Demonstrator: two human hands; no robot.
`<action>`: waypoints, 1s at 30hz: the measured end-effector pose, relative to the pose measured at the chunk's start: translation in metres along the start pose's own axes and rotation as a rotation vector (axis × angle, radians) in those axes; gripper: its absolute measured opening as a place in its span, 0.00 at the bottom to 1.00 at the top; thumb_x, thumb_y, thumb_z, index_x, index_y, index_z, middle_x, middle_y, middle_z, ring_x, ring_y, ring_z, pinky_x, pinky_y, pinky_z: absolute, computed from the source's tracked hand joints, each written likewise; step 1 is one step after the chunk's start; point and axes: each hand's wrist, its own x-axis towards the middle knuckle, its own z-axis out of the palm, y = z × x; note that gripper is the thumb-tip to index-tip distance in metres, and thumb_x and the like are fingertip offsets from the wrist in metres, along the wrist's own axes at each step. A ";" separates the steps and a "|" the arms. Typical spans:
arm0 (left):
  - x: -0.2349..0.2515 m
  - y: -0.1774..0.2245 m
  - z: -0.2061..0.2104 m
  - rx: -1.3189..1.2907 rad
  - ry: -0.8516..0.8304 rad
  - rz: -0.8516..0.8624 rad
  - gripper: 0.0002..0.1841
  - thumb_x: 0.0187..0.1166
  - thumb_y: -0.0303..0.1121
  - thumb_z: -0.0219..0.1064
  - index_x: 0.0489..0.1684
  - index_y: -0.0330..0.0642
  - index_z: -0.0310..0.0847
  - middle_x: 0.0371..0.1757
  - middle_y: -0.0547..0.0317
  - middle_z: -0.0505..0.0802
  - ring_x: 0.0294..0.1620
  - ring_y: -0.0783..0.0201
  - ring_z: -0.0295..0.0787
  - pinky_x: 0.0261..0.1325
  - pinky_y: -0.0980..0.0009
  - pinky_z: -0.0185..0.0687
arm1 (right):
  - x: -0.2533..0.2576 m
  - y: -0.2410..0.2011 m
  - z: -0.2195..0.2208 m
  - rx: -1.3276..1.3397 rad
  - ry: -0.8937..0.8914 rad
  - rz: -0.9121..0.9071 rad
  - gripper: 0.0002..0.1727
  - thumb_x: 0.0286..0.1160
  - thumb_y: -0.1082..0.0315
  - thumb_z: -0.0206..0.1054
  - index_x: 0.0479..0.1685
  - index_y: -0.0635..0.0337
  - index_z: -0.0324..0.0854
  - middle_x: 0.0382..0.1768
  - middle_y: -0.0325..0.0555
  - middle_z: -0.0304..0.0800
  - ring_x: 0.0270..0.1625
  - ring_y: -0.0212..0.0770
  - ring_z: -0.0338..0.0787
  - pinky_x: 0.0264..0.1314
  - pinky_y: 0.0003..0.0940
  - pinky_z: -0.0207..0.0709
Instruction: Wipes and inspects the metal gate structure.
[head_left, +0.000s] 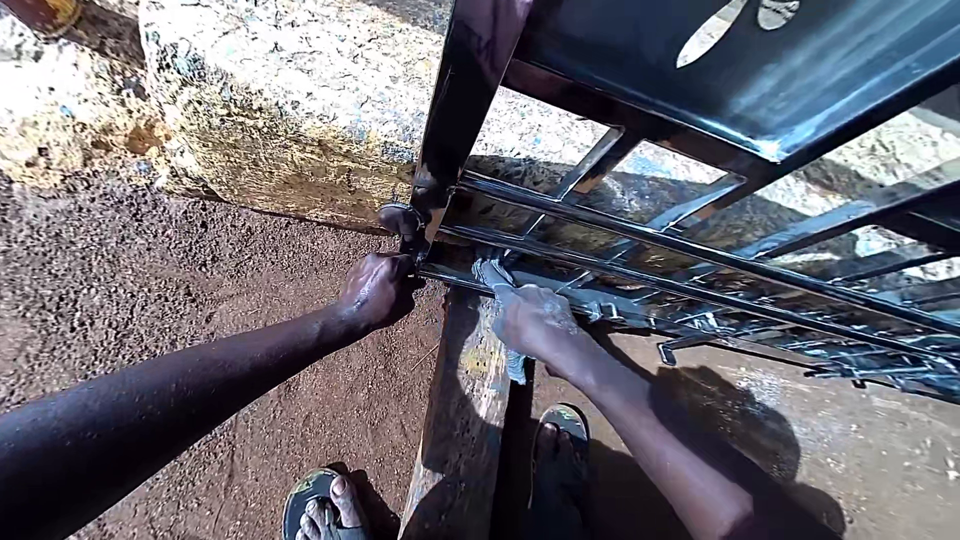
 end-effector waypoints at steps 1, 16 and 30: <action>0.000 0.001 -0.001 0.010 -0.004 -0.013 0.11 0.79 0.36 0.71 0.29 0.40 0.86 0.30 0.52 0.91 0.34 0.51 0.91 0.40 0.45 0.85 | 0.003 -0.006 -0.007 0.044 -0.020 -0.001 0.39 0.75 0.53 0.68 0.90 0.45 0.65 0.64 0.59 0.88 0.66 0.61 0.87 0.62 0.63 0.78; 0.000 0.008 -0.012 0.066 -0.126 -0.088 0.12 0.81 0.38 0.69 0.38 0.37 0.88 0.38 0.43 0.94 0.44 0.40 0.92 0.46 0.36 0.82 | 0.026 -0.074 -0.005 0.705 -0.081 -0.110 0.36 0.70 0.61 0.70 0.78 0.62 0.63 0.53 0.63 0.87 0.56 0.61 0.90 0.54 0.64 0.81; 0.000 0.013 -0.012 0.121 -0.151 -0.157 0.15 0.84 0.45 0.66 0.35 0.44 0.89 0.35 0.49 0.93 0.42 0.45 0.92 0.45 0.39 0.82 | 0.013 -0.011 0.006 0.520 -0.042 -0.024 0.54 0.66 0.57 0.76 0.96 0.45 0.47 0.66 0.68 0.83 0.65 0.67 0.86 0.59 0.70 0.79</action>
